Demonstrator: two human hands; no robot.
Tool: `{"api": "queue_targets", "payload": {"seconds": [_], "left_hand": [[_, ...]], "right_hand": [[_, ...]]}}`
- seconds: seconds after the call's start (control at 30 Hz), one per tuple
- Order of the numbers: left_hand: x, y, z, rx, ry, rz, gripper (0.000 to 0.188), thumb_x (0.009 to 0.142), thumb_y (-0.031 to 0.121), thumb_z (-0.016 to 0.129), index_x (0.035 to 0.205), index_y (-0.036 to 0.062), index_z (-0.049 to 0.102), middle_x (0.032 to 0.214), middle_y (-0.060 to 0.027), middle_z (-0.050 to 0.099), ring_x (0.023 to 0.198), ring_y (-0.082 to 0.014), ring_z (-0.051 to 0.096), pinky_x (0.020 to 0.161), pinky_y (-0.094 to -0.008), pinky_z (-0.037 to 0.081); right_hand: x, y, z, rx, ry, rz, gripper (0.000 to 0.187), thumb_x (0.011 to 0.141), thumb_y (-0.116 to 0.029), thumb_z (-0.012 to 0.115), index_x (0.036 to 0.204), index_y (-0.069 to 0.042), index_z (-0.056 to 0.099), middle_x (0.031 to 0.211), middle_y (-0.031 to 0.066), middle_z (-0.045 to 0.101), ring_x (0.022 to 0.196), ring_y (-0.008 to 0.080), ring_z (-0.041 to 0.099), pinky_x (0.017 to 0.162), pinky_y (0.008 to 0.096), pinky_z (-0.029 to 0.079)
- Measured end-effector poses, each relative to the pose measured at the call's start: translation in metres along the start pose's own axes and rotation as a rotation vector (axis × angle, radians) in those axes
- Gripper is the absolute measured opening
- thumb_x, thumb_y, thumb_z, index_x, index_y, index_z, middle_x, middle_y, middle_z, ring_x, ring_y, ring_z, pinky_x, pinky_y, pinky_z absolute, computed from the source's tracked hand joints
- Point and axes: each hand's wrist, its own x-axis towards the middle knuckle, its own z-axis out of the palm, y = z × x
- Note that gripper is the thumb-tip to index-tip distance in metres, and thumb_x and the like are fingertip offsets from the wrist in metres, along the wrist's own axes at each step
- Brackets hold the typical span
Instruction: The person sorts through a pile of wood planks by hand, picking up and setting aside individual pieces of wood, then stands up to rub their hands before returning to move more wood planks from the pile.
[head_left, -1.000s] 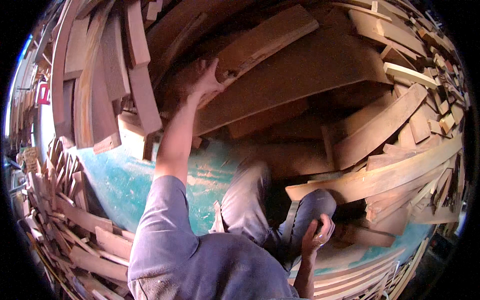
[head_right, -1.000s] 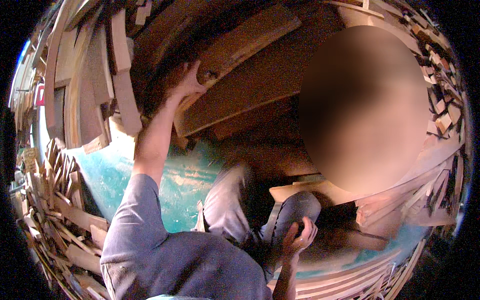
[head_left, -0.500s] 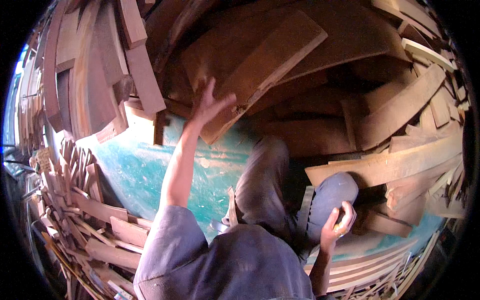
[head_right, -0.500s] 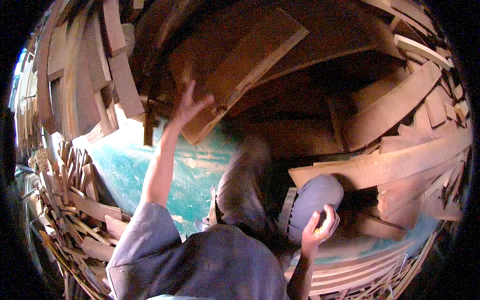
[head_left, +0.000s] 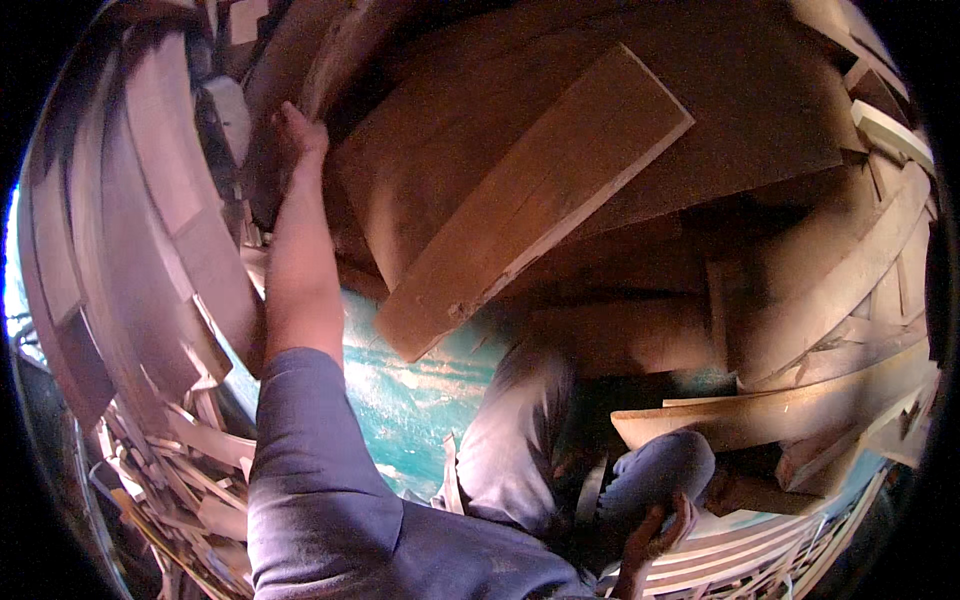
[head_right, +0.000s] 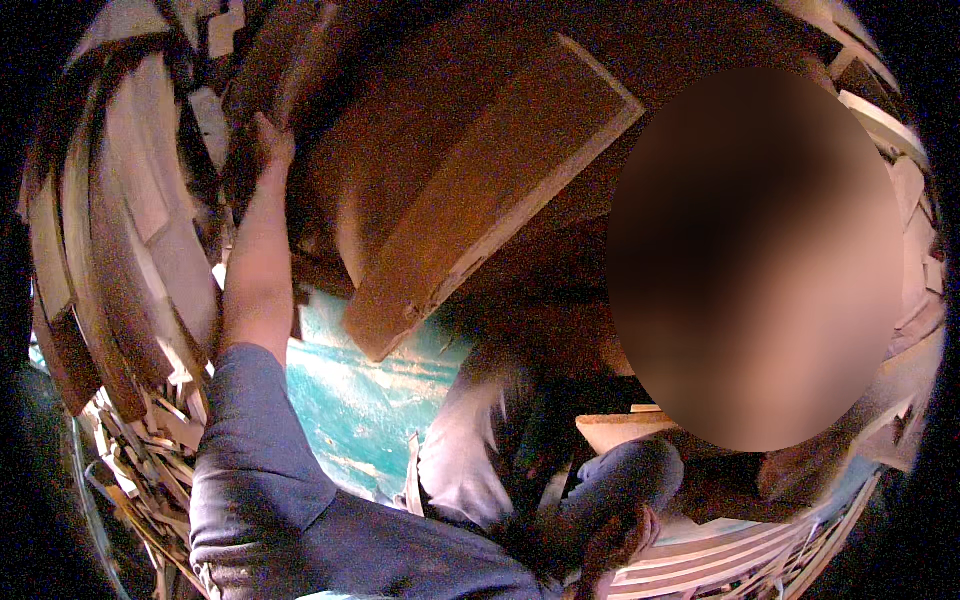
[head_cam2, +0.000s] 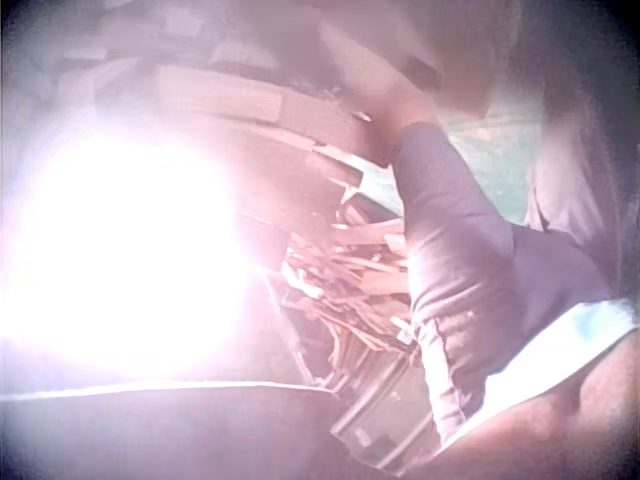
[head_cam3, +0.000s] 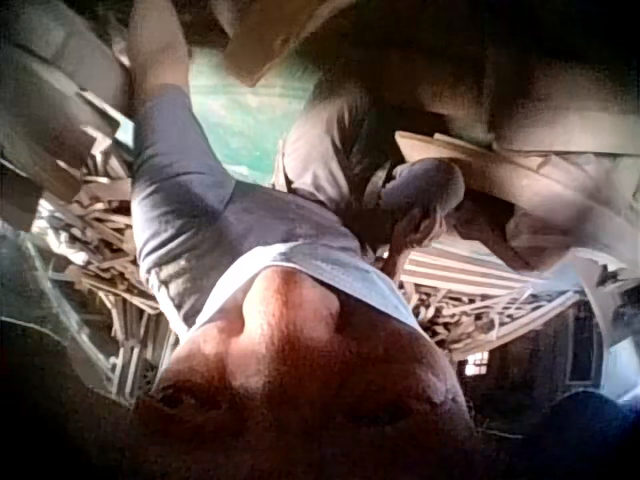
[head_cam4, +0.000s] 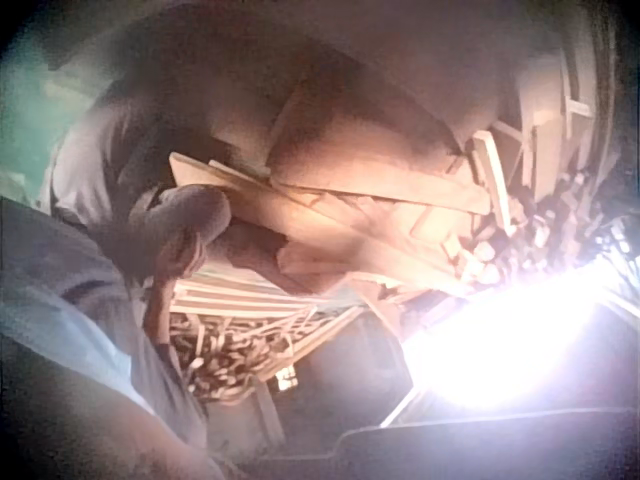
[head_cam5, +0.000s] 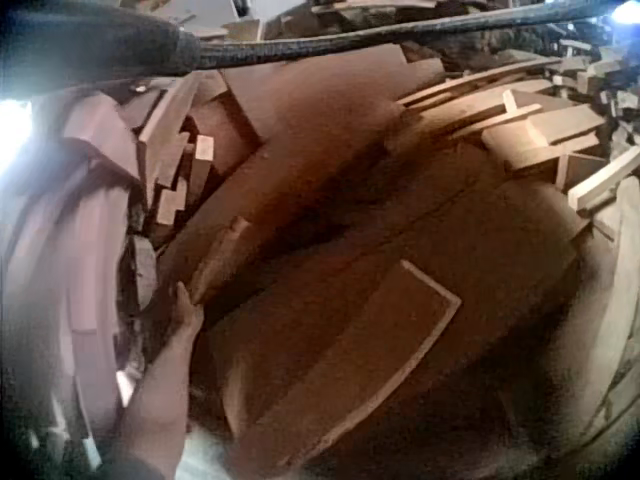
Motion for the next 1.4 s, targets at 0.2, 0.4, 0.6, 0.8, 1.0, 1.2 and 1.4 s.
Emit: {"api": "queue_targets", "payload": {"seconds": [0.2,0.4,0.6,0.8,1.0,1.2,1.4], "left_hand": [[-0.044,0.049,-0.021,0.004,-0.336,-0.113,0.050,0.094,0.021,0.069,0.134,-0.0022,0.052,0.140,-0.0303,0.055,0.124,-0.0465,0.059,0.104,-0.0554,0.048],[-0.094,0.090,-0.074,-0.079,-0.145,-0.068,0.057,0.097,0.039,0.065,0.132,-0.0048,0.058,0.136,-0.0315,0.059,0.126,-0.0471,0.058,0.103,-0.0527,0.048],[-0.148,0.161,-0.197,-1.073,-0.322,-0.509,0.078,0.097,0.047,0.068,0.153,-0.0034,0.045,0.149,-0.0210,0.056,0.135,-0.0323,0.055,0.114,-0.0401,0.039],[-0.239,0.204,-0.314,-2.308,-1.057,-0.351,0.058,0.103,0.052,0.059,0.132,0.0021,0.057,0.110,-0.0131,0.066,0.092,-0.0231,0.066,0.075,-0.0370,0.056],[-0.328,0.234,-0.447,-2.323,-1.095,-0.475,0.057,0.100,0.056,0.062,0.123,0.0045,0.059,0.104,-0.0106,0.063,0.086,-0.0185,0.060,0.069,-0.0308,0.052],[-0.367,0.209,-0.473,-2.152,-1.098,-0.399,0.060,0.088,0.044,0.074,0.129,0.0031,0.058,0.109,-0.0115,0.065,0.087,-0.0197,0.062,0.069,-0.0326,0.052],[-0.389,0.163,-0.443,-1.515,-0.900,-0.062,0.073,0.082,0.037,0.077,0.139,-0.0039,0.054,0.118,-0.0135,0.068,0.100,-0.0206,0.067,0.086,-0.0329,0.055]], "right_hand": [[0.007,-0.014,-0.009,-0.142,-0.024,-0.022,0.035,0.099,-0.016,0.062,0.129,0.002,0.059,0.122,0.0223,0.062,0.111,0.0406,0.058,0.099,0.0538,0.045],[0.004,-0.004,-0.001,0.011,0.025,-0.080,0.034,0.099,-0.017,0.063,0.127,0.002,0.059,0.121,0.0229,0.062,0.110,0.0415,0.058,0.098,0.0533,0.046],[0.012,-0.012,0.004,0.034,0.144,-0.229,0.029,0.098,-0.017,0.063,0.121,0.002,0.060,0.112,0.0209,0.065,0.103,0.0417,0.060,0.092,0.0516,0.048],[0.000,-0.002,0.000,0.152,0.230,-0.271,0.030,0.094,-0.010,0.066,0.121,0.001,0.061,0.113,0.0197,0.064,0.102,0.0392,0.060,0.091,0.0474,0.050],[-0.002,0.012,0.012,0.206,0.343,-0.331,0.031,0.091,-0.011,0.069,0.119,0.000,0.062,0.109,0.0192,0.067,0.099,0.0392,0.063,0.090,0.0493,0.051],[-0.003,0.006,0.011,0.298,0.390,-0.324,0.027,0.088,-0.005,0.069,0.115,0.000,0.063,0.105,0.0189,0.068,0.095,0.0373,0.064,0.083,0.0466,0.054],[-0.009,0.017,0.003,0.252,0.527,-0.396,0.030,0.087,-0.006,0.072,0.115,-0.001,0.063,0.097,0.0180,0.068,0.088,0.0369,0.064,0.078,0.0473,0.054]]}}
